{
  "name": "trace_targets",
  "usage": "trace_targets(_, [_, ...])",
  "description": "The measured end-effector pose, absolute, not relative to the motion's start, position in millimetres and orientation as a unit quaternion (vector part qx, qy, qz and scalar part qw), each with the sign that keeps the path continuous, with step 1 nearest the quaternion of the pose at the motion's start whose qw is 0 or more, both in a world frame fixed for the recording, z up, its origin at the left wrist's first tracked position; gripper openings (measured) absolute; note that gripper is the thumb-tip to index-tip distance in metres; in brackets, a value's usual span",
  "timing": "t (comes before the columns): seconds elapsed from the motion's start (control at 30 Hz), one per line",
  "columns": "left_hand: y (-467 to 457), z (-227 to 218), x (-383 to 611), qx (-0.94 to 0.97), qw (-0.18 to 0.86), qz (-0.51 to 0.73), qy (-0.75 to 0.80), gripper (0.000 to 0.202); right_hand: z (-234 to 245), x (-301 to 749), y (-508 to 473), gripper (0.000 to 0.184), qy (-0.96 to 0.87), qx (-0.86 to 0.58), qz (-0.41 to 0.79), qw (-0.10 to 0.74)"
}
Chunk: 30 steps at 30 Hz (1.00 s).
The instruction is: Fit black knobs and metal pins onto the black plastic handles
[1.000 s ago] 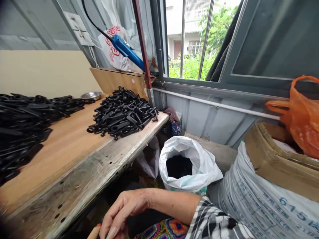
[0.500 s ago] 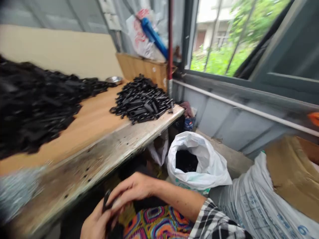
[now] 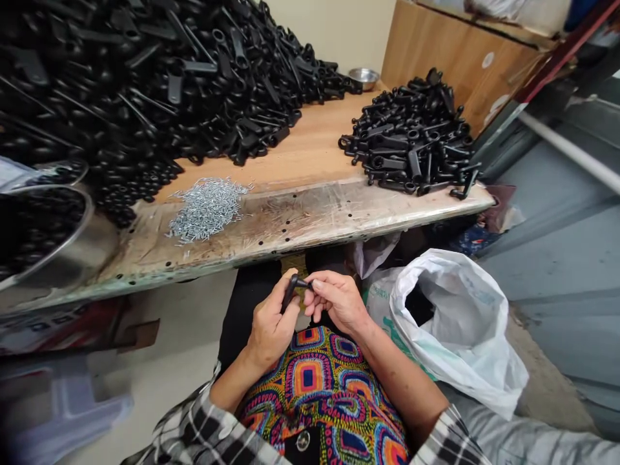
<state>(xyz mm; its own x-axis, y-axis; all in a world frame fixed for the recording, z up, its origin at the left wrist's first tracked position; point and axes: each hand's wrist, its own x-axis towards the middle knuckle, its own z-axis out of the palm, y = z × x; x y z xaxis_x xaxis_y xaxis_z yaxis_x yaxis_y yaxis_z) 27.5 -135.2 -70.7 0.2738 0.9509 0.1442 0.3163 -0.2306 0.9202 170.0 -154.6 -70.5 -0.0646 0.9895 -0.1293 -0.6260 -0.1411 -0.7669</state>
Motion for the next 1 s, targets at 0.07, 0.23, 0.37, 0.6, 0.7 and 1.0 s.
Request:
trace_targets(0.07, [-133.4, -74.7, 25.9, 0.727, 0.353, 0.373, 0.455, 0.046, -70.6, 168.2, -153.3, 0.019, -0.269, -0.336, 0.672, 0.603])
trace_targets(0.23, [-130.7, -78.8, 25.5, 0.774, 0.264, 0.362, 0.447, 0.045, -70.4, 164.4, -150.7, 0.017, -0.264, -0.351, 0.657, 0.613])
trace_targets(0.37, [-129.7, -76.9, 26.4, 0.791, 0.224, 0.361, 0.441, 0.045, -69.9, 161.2, -148.7, 0.018, -0.265, -0.359, 0.655, 0.61])
trace_targets(0.6, [-128.5, -77.3, 28.9, 0.816, 0.134, 0.354, 0.437, 0.051, -68.5, 161.2, -147.3, 0.017, -0.266, -0.376, 0.647, 0.608])
trace_targets(0.7, [-128.7, -77.1, 31.4, 0.833, 0.096, 0.325, 0.438, 0.051, -67.9, 161.9, -150.7, 0.016, -0.301, -0.43, 0.6, 0.604])
trace_targets(1.0, [-116.0, -80.4, 40.4, 0.832, 0.01, 0.305, 0.464, 0.048, -63.4, 163.8, -129.0, 0.02, -0.251, -0.459, 0.624, 0.58])
